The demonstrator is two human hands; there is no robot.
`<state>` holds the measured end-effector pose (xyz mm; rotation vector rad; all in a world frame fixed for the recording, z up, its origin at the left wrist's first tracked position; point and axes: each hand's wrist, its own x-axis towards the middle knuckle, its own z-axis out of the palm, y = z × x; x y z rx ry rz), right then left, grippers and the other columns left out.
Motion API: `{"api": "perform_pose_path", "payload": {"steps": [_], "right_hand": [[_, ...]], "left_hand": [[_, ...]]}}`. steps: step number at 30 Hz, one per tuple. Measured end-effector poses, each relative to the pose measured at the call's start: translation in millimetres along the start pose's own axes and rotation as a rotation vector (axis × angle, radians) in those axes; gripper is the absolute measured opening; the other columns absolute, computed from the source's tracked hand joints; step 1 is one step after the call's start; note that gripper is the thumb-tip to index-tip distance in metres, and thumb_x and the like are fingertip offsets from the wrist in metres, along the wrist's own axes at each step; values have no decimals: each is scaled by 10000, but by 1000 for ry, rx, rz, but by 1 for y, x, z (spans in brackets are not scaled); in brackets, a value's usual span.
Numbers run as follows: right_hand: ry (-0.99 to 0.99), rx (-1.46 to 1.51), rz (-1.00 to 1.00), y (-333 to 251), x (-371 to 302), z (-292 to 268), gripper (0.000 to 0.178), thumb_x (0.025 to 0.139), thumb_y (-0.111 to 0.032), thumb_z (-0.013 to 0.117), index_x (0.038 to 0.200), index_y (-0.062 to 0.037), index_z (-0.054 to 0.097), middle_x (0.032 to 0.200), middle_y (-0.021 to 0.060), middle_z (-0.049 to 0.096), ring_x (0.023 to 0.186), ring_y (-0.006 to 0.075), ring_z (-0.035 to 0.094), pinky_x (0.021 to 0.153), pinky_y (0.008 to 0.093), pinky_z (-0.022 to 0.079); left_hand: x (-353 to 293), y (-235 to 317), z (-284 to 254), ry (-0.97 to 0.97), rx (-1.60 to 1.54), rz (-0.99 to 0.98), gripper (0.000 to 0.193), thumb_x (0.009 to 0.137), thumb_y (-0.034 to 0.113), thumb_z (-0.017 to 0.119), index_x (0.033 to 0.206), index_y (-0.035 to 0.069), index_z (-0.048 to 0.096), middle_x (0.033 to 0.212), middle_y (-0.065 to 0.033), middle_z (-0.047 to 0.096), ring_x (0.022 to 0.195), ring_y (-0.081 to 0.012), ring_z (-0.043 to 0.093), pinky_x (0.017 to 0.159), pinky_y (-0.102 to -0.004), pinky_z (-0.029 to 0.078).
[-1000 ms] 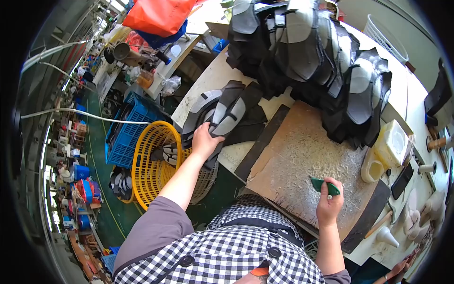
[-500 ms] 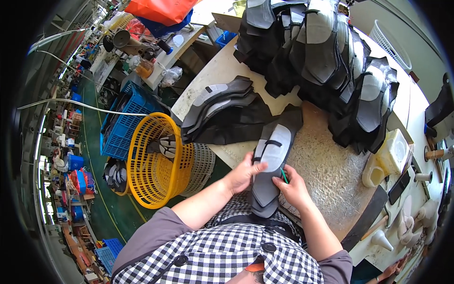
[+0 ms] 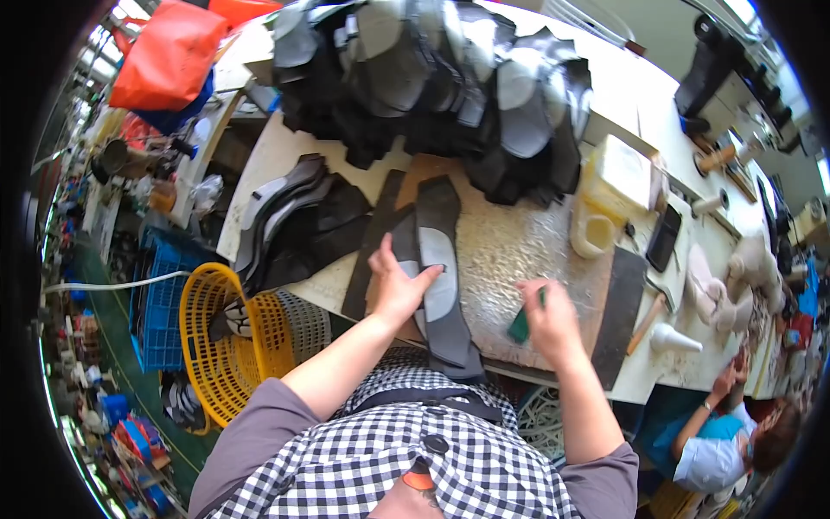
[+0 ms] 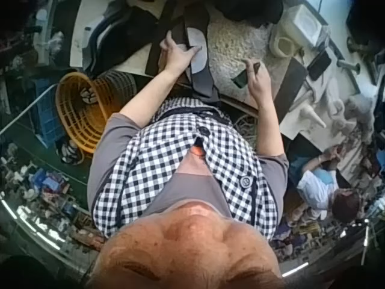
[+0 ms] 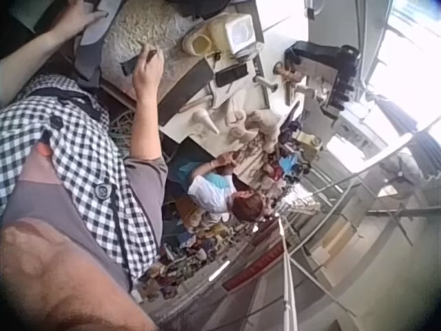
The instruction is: Applying adhesive to shoe upper components using a handheld scraper tool at a manufacturing workstation.
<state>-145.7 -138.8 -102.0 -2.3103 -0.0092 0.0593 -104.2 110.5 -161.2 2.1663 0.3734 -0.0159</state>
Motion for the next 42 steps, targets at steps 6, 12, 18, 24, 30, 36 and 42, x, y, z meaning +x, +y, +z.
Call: {"api": "perform_pose_path", "payload": {"steps": [6, 12, 18, 24, 30, 36, 42], "right_hand": [[557, 370, 143, 35, 31, -76, 195, 910, -153, 617, 1065, -36, 603, 863, 64, 649, 781, 157, 614, 729, 269, 485], [668, -35, 48, 86, 68, -70, 209, 822, -147, 679, 1013, -82, 626, 852, 148, 671, 797, 287, 663, 717, 337, 504], [758, 364, 158, 88, 66, -67, 165, 848, -133, 645, 979, -40, 608, 755, 59, 620, 614, 135, 612, 507, 262, 485], [491, 282, 253, 80, 65, -28, 188, 850, -114, 641, 1012, -34, 591, 802, 77, 628, 632, 135, 621, 545, 261, 525], [140, 750, 157, -5, 112, 77, 171, 877, -115, 618, 1030, -50, 576, 846, 93, 648, 727, 198, 652, 611, 325, 527], [291, 85, 30, -34, 122, 92, 173, 875, -114, 585, 1034, -52, 552, 828, 184, 627, 799, 369, 635, 695, 380, 483], [236, 155, 15, -26, 130, 93, 172, 881, -119, 554, 1051, -91, 553, 872, 193, 637, 833, 398, 623, 702, 403, 484]], "left_hand": [[32, 8, -16, -130, 216, 517, 540, 806, 180, 668, 1319, 178, 498, 1219, -172, 442, 1065, -351, 506, 922, -416, 433], [85, 39, -1, -512, 498, 229, 735, 792, 195, 683, 1437, 270, 339, 1285, -236, 427, 1128, -391, 524, 935, -397, 455], [97, 33, -9, -544, 449, 202, 894, 705, 220, 763, 1460, 269, 288, 1291, -282, 446, 1156, -386, 520, 967, -375, 442], [106, 39, -16, -605, 387, 167, 935, 680, 202, 770, 1468, 259, 270, 1286, -279, 454, 1113, -383, 550, 948, -383, 456], [115, 15, -9, -647, 282, 193, 891, 739, 10, 695, 1473, 286, 272, 894, -100, 461, 703, -200, 572, 594, -313, 546], [110, 19, -11, -596, 282, 214, 895, 712, 9, 700, 1466, 272, 295, 899, -127, 482, 698, -239, 584, 634, -340, 525], [112, 25, -16, -662, 298, 181, 866, 732, 99, 704, 1468, 245, 272, 1180, -269, 499, 1078, -396, 545, 916, -391, 458]]}}
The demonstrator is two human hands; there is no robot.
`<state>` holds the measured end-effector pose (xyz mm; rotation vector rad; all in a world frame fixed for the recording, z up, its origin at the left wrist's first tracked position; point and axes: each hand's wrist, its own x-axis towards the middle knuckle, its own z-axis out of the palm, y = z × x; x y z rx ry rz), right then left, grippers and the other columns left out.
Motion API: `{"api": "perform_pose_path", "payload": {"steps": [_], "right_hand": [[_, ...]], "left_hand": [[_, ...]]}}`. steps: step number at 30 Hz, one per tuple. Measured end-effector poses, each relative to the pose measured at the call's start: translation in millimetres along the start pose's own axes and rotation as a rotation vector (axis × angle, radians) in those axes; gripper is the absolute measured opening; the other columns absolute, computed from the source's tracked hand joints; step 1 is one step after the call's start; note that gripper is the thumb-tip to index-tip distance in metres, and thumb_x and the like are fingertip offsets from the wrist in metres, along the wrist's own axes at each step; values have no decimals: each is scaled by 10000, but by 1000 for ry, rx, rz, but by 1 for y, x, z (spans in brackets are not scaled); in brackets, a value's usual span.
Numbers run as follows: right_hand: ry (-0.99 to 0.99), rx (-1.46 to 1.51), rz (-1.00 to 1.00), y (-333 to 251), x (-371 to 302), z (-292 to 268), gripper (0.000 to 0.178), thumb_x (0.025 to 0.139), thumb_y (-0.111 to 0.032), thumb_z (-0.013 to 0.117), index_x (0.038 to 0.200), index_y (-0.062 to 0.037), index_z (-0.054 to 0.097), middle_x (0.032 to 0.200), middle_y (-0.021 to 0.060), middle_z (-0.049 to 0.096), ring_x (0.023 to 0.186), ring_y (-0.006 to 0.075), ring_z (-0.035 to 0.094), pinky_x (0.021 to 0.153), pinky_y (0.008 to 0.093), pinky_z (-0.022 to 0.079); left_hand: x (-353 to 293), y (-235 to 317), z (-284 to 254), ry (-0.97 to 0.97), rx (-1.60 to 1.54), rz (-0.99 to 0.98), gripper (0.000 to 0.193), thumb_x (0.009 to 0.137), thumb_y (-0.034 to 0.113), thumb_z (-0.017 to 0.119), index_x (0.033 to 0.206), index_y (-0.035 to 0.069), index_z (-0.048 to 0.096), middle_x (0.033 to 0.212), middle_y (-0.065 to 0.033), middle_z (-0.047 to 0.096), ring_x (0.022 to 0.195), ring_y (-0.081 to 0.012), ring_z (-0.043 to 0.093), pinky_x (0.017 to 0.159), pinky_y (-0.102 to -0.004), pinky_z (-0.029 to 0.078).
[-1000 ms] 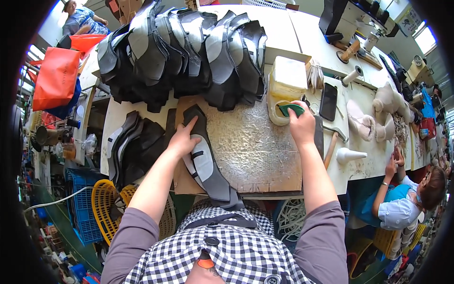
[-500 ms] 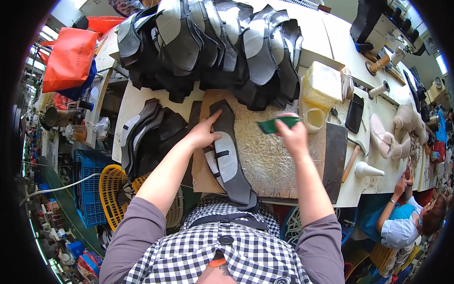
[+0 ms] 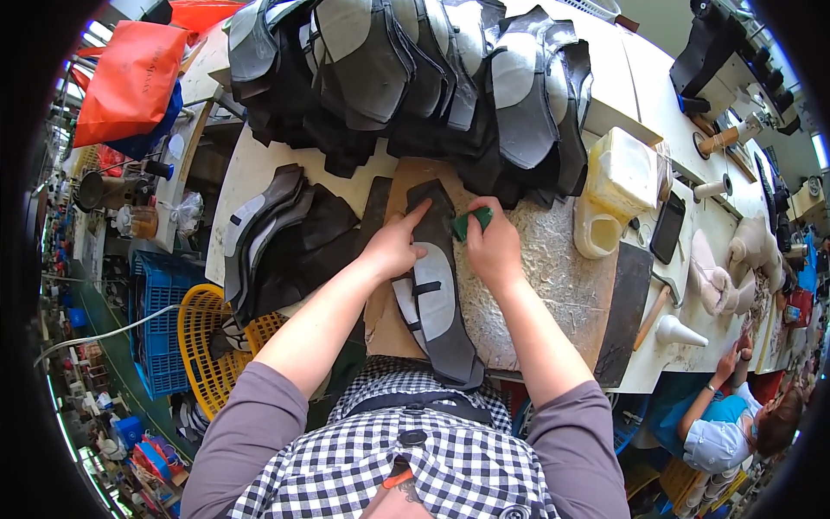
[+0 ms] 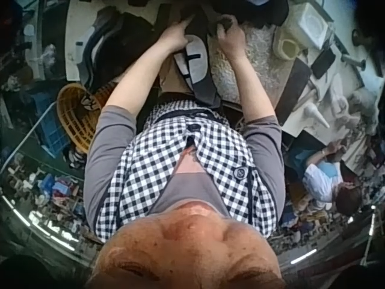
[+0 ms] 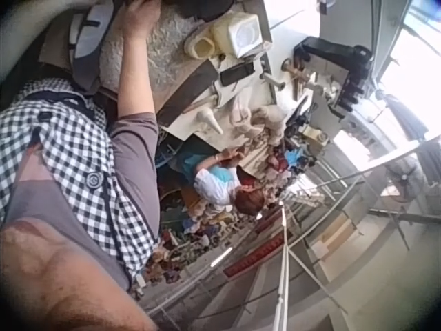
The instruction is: Applying adhesive to shoe upper components using a handheld scraper tool at a manufacturing workstation.
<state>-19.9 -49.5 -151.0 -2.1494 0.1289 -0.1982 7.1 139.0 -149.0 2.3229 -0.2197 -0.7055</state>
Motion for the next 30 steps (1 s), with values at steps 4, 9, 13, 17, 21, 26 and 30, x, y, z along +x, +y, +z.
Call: {"api": "perform_pose_path", "payload": {"steps": [4, 9, 13, 17, 21, 26, 30], "right_hand": [[76, 158, -66, 1, 3, -3, 168, 870, -93, 566, 1038, -82, 566, 863, 177, 637, 815, 368, 638, 700, 369, 485], [-221, 264, 102, 11, -49, -19, 161, 850, -55, 583, 1011, -42, 582, 853, 119, 652, 788, 223, 655, 703, 304, 492], [-131, 333, 132, 26, -59, -22, 150, 843, -9, 599, 992, -21, 593, 868, 67, 656, 821, 149, 641, 701, 267, 497], [3, 352, -77, 17, -60, -13, 171, 818, 10, 623, 983, -30, 607, 867, 114, 652, 804, 206, 646, 700, 312, 505], [-104, 188, -301, 31, -135, -38, 207, 773, 35, 654, 963, -43, 631, 893, 122, 664, 828, 260, 656, 736, 319, 508], [265, -154, -465, 41, -73, -111, 349, 688, 110, 593, 976, -79, 650, 954, 107, 666, 911, 303, 632, 789, 373, 516], [178, -600, -605, 53, -27, -172, 328, 674, 40, 593, 950, -129, 650, 869, 62, 644, 836, 280, 612, 759, 361, 489]], "left_hand": [[0, -4, 6, 55, 41, 30, 803, 768, 52, 644, 1463, 248, 292, 1070, -234, 508, 979, -365, 561, 858, -386, 465], [3, -10, 11, 129, 45, 59, 777, 775, 19, 616, 1454, 254, 322, 982, -200, 519, 895, -329, 578, 813, -375, 472], [2, -7, 15, 157, 78, 54, 773, 772, 16, 607, 1452, 254, 328, 981, -199, 518, 883, -326, 582, 813, -374, 472], [1, 3, 14, 132, 60, 23, 761, 777, 12, 596, 1447, 257, 333, 1067, -230, 507, 976, -353, 561, 864, -381, 463], [-2, 2, 17, 146, 40, -12, 739, 786, 30, 597, 1441, 255, 340, 1179, -259, 496, 1092, -392, 533, 925, -392, 446], [-13, 1, 27, 275, -15, -45, 650, 784, 65, 621, 1393, 137, 408, 1139, -224, 507, 1041, -363, 558, 901, -370, 459], [-25, -16, 42, 355, -18, 34, 589, 783, 76, 653, 1339, 82, 460, 1105, -184, 505, 989, -318, 571, 876, -357, 472]]}}
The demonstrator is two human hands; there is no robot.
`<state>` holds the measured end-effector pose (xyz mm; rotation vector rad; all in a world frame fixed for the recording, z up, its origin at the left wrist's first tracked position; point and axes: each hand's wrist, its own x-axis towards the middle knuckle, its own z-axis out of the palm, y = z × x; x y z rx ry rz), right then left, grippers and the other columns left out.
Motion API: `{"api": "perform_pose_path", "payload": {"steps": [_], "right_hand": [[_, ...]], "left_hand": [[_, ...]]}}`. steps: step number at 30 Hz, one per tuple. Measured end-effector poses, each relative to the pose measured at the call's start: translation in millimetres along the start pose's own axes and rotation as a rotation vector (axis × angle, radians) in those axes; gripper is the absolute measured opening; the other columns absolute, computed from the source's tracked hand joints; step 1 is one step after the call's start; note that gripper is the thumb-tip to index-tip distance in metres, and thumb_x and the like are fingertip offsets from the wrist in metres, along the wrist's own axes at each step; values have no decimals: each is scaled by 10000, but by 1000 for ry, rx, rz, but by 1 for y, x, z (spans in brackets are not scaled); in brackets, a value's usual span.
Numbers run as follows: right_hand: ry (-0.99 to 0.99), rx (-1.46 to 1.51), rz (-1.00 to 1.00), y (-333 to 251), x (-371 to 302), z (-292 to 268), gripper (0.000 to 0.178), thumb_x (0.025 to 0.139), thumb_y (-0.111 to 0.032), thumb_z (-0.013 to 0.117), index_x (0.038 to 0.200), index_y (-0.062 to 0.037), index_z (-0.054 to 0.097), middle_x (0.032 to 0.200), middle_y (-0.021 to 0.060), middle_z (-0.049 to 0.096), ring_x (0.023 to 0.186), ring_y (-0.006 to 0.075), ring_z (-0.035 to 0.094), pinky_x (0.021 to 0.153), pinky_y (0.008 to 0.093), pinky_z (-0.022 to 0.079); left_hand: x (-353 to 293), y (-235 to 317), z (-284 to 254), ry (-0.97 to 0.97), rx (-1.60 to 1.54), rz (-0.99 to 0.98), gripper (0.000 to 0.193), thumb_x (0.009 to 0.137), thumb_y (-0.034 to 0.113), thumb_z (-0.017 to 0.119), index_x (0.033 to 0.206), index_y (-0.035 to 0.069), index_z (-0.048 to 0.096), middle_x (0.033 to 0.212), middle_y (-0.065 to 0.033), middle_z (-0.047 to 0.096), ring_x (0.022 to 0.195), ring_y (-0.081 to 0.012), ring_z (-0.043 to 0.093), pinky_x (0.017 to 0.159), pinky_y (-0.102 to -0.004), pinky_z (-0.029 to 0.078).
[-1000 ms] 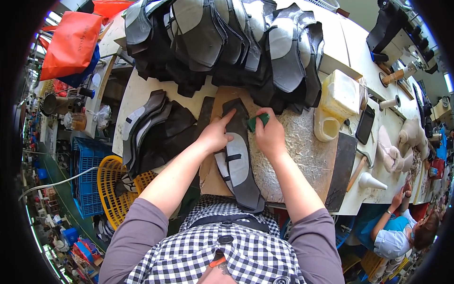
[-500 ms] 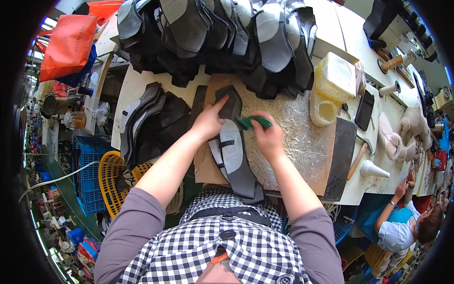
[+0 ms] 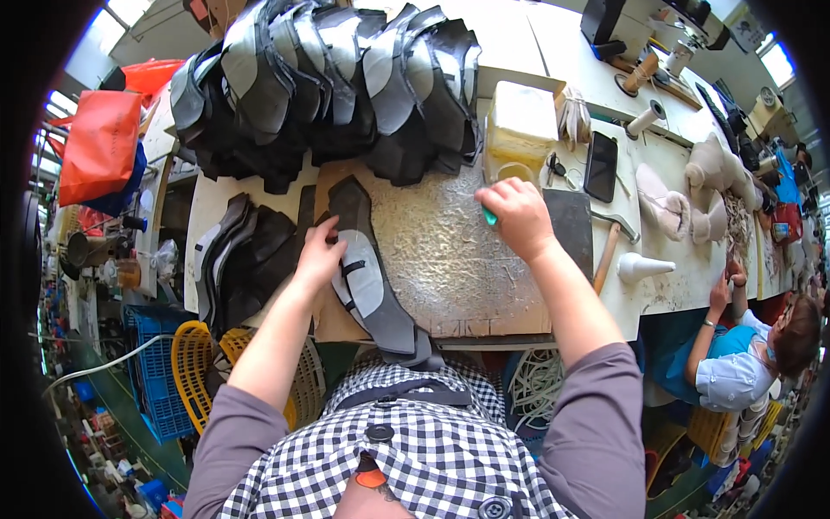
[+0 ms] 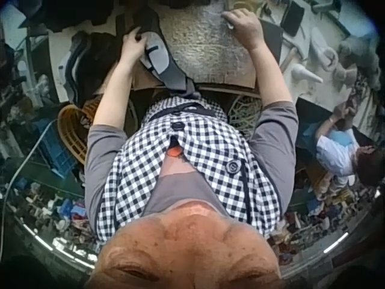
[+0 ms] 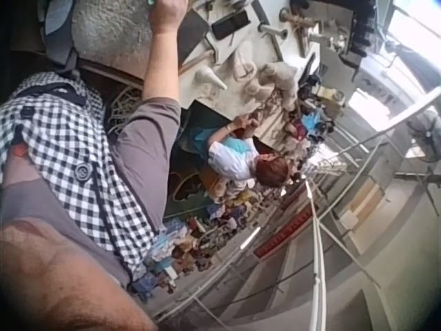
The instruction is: Applying adhesive to shoe upper components using a handheld scraper tool at a manufacturing workstation.
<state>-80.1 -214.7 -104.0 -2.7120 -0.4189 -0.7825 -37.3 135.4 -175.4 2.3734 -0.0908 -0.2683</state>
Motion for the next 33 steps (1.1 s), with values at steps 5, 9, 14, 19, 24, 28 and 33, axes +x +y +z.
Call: {"api": "perform_pose_path", "payload": {"steps": [5, 9, 14, 19, 24, 28, 33], "right_hand": [[219, 330, 481, 24, -8, -6, 176, 801, -63, 650, 963, -130, 647, 871, 110, 674, 789, 298, 649, 707, 350, 515], [203, 438, 686, 57, -20, 15, 123, 845, -121, 653, 968, -120, 668, 824, 112, 680, 709, 202, 658, 656, 297, 499], [135, 848, 1015, 55, -33, 7, 173, 842, -140, 658, 986, -49, 625, 792, 54, 645, 616, 117, 607, 555, 233, 504], [-167, 1248, 960, -67, -33, 60, 207, 836, -120, 660, 1023, -39, 626, 804, 57, 646, 698, 129, 618, 588, 257, 520], [-115, 1239, 836, -115, -21, 110, 152, 845, -40, 630, 997, -30, 642, 858, 52, 652, 776, 139, 629, 673, 269, 519], [-303, 1074, 599, -122, -59, 81, 139, 841, -14, 598, 959, -59, 657, 871, 96, 682, 793, 181, 657, 686, 307, 504], [-433, 864, 356, -118, -83, 41, 149, 822, -33, 616, 953, -97, 644, 888, 105, 668, 818, 293, 654, 706, 333, 510]], "left_hand": [[-58, 14, -3, 126, -224, -82, 455, 809, 131, 696, 1209, 15, 514, 1051, -150, 513, 787, -162, 598, 725, -298, 523], [-68, 27, 6, 71, -396, -313, 416, 804, 191, 726, 1068, -47, 509, 858, -96, 590, 697, -145, 596, 583, -257, 514], [-58, 8, 15, 55, -295, -351, 501, 769, 307, 754, 1064, -40, 543, 827, -104, 630, 710, -163, 603, 625, -293, 497], [-54, 11, 11, -108, -410, -452, 381, 815, 257, 711, 1017, -22, 548, 791, -61, 600, 655, -131, 559, 579, -280, 472], [-55, -2, 24, -61, -337, -381, 253, 865, 179, 658, 991, 0, 530, 718, -20, 550, 578, -90, 505, 508, -246, 426], [-55, -4, 22, -53, -299, -386, 381, 826, 266, 690, 1015, -30, 544, 837, -105, 622, 753, -188, 589, 686, -312, 478], [-53, 3, 13, -81, -372, -418, 399, 805, 298, 723, 977, -15, 544, 818, -78, 608, 715, -158, 576, 635, -302, 481]]}}
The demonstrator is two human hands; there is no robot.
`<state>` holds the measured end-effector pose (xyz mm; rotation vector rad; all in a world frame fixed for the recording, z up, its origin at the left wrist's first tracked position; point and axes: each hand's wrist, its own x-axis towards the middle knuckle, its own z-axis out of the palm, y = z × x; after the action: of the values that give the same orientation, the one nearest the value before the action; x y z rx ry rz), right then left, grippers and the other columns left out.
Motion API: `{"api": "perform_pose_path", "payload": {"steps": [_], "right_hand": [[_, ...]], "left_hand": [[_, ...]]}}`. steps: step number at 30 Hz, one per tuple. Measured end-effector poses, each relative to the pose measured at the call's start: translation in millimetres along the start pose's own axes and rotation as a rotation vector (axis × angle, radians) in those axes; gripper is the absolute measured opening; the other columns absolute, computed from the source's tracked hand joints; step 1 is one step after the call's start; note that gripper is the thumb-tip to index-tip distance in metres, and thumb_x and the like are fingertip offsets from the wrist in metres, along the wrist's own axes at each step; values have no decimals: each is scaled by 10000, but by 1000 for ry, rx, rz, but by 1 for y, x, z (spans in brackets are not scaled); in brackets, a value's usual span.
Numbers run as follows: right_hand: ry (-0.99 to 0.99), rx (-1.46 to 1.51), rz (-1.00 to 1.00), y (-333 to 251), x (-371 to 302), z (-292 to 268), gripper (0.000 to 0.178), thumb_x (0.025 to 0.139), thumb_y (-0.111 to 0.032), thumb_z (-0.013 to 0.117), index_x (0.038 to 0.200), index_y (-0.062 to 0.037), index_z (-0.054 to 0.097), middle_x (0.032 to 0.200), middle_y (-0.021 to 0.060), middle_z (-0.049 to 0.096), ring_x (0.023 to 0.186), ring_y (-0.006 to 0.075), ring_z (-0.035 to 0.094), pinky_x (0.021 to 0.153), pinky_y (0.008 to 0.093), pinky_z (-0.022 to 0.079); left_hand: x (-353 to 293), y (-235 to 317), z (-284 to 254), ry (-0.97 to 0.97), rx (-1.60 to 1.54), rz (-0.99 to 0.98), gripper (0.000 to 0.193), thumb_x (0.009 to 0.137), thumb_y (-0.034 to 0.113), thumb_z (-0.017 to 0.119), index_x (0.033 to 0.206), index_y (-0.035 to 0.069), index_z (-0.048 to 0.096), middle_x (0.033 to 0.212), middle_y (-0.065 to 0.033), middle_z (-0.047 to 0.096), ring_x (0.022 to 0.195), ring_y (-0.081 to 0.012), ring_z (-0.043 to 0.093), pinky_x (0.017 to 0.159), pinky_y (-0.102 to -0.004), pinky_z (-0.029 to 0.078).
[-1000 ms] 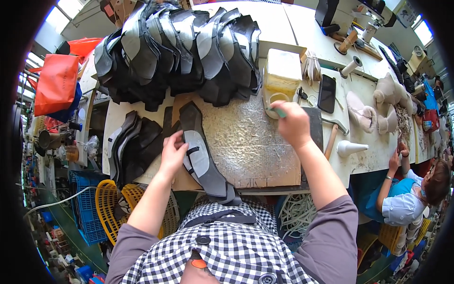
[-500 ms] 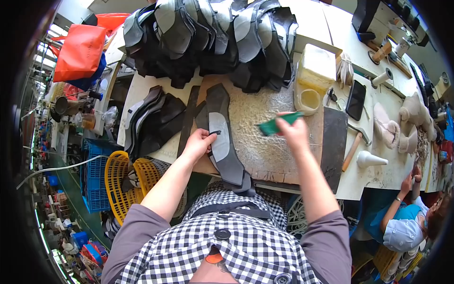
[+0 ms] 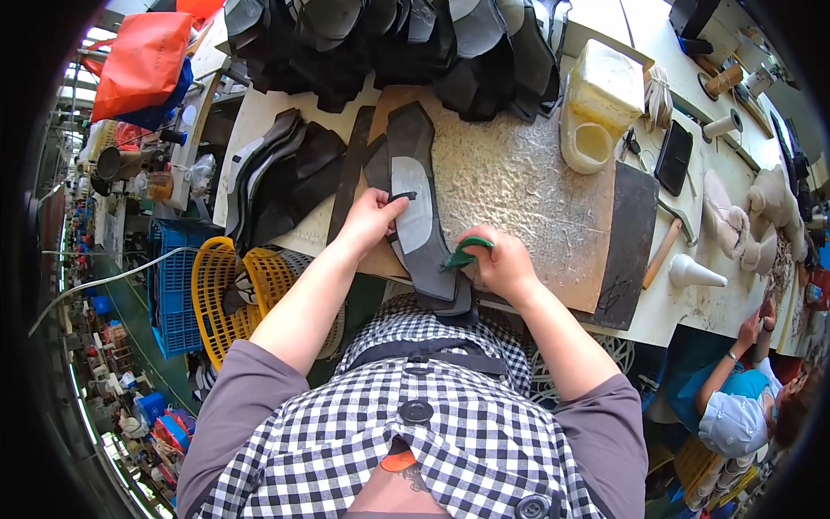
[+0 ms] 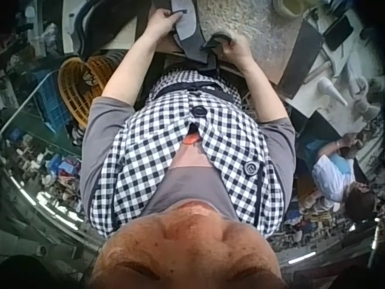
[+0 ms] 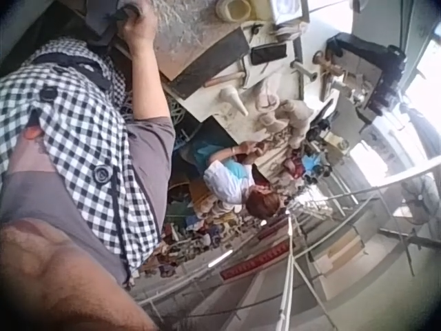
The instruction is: Applying adhesive to shoe upper components using a handheld scraper tool at a manufacturing workstation.
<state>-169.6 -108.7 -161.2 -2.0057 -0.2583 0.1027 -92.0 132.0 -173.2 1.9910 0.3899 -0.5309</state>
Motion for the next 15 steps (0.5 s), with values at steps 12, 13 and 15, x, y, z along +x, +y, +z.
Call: {"api": "perform_pose_path", "payload": {"steps": [12, 13, 15], "right_hand": [[229, 4, 114, -12, 32, -7, 192, 816, -65, 659, 999, -51, 603, 890, 123, 664, 805, 267, 652, 686, 349, 513], [442, 211, 59, -18, 43, 4, 188, 830, -60, 648, 1007, -32, 592, 890, 123, 665, 803, 237, 653, 683, 347, 514], [374, 676, 201, -46, 63, 21, 285, 850, -56, 619, 1118, -34, 522, 892, 118, 633, 795, 224, 644, 718, 324, 504]], "left_hand": [[-28, 28, -12, -190, -227, 11, 305, 799, 62, 692, 1057, -35, 562, 888, -73, 633, 755, -128, 612, 622, -241, 507], [-31, 30, -10, -183, -252, 7, 300, 801, 61, 688, 1057, -35, 564, 889, -70, 634, 754, -126, 612, 619, -239, 506], [-36, 30, -4, -161, -305, 27, 286, 801, 62, 686, 1046, -34, 571, 884, -65, 635, 727, -121, 612, 600, -239, 505]]}}
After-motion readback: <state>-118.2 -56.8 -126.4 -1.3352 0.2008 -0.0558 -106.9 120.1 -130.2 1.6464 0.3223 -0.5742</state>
